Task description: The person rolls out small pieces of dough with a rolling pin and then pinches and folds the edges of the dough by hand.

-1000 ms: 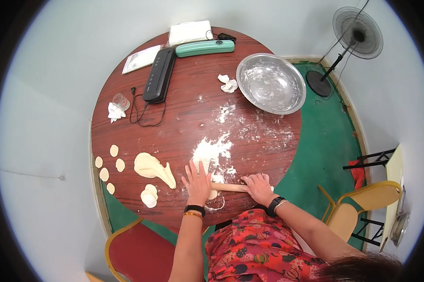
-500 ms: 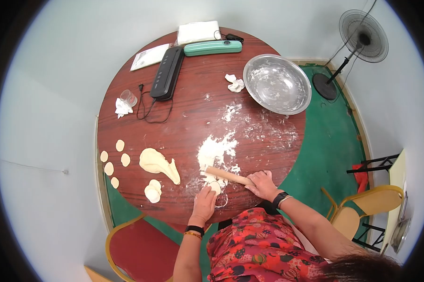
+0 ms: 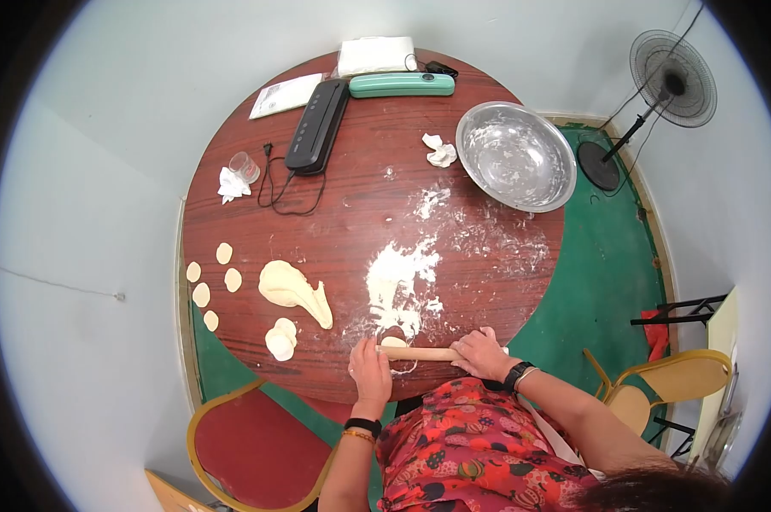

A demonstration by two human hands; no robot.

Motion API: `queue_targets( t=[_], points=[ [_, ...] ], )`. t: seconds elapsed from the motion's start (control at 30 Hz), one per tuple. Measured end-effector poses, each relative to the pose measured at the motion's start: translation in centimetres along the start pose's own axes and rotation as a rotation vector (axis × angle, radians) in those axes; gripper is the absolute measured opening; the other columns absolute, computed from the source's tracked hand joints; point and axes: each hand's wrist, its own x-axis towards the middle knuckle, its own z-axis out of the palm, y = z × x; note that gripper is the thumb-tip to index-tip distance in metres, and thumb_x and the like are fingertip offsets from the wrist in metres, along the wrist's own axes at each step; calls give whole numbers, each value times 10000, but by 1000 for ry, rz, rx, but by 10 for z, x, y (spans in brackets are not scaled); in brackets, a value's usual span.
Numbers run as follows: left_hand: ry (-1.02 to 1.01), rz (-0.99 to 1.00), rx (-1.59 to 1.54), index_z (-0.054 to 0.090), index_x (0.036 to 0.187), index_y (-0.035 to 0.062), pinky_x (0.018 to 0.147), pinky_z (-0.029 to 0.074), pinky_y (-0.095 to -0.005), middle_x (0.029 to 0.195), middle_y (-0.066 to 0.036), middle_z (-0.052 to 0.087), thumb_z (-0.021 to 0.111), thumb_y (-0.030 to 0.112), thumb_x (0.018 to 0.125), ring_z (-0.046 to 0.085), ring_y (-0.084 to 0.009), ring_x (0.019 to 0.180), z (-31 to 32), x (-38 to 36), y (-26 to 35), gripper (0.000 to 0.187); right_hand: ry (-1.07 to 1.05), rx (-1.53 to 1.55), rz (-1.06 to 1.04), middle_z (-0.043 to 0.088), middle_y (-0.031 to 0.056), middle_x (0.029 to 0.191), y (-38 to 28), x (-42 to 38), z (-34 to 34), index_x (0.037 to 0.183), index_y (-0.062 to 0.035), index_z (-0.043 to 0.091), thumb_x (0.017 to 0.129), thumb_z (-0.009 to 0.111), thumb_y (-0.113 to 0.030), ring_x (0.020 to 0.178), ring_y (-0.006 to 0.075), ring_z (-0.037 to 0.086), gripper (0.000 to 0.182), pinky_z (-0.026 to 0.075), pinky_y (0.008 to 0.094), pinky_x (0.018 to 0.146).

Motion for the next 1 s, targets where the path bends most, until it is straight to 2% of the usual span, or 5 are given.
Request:
queue_targets(
  t=[0.23, 0.57, 0.67, 0.87, 1.0],
  points=[
    [-259, -106, 239, 250, 1511, 45, 1099, 162, -671, 1593, -213, 126, 386, 290, 1006, 118, -423, 1464, 14, 36, -1, 578, 110, -106, 125, 574, 10, 928, -6, 3, -4, 1259, -207, 610, 893, 624, -362, 950, 228, 534, 398, 344, 437, 874],
    [-292, -74, 409, 181, 1539, 57, 1108, 129, -679, 1607, -203, 76, 411, 305, 996, 63, -429, 1474, 21, 110, 25, 640, 246, -62, 330, 598, 14, 1011, 2, 23, 2, 1242, -203, 617, 897, 626, -368, 996, 240, 537, 382, 339, 470, 927],
    [-289, -145, 378, 173, 1540, 50, 1131, 137, -630, 1602, -206, 106, 457, 273, 976, 104, -433, 1462, 19, 117, 32, 670, 202, -32, 262, 608, 16, 1053, 4, 26, -6, 1219, -190, 618, 867, 664, -359, 1027, 241, 539, 393, 326, 475, 961],
    [136, 196, 28, 477, 1323, 25, 1030, 313, -550, 1330, -189, 481, 569, 172, 906, 402, -397, 1267, 10, 61, -23, 451, 111, 4, 253, 613, 23, 1071, 7, 28, -7, 1150, -168, 623, 826, 710, -346, 1040, 241, 540, 380, 314, 489, 984],
    [-229, 360, -7, 582, 1149, 56, 964, 375, -517, 1189, -158, 530, 590, 174, 895, 480, -371, 1151, -4, 35, -29, 280, 152, 47, 239, 614, 27, 1073, 10, 28, -4, 1145, -165, 623, 834, 703, -347, 1047, 244, 537, 369, 311, 498, 987]
  ],
)
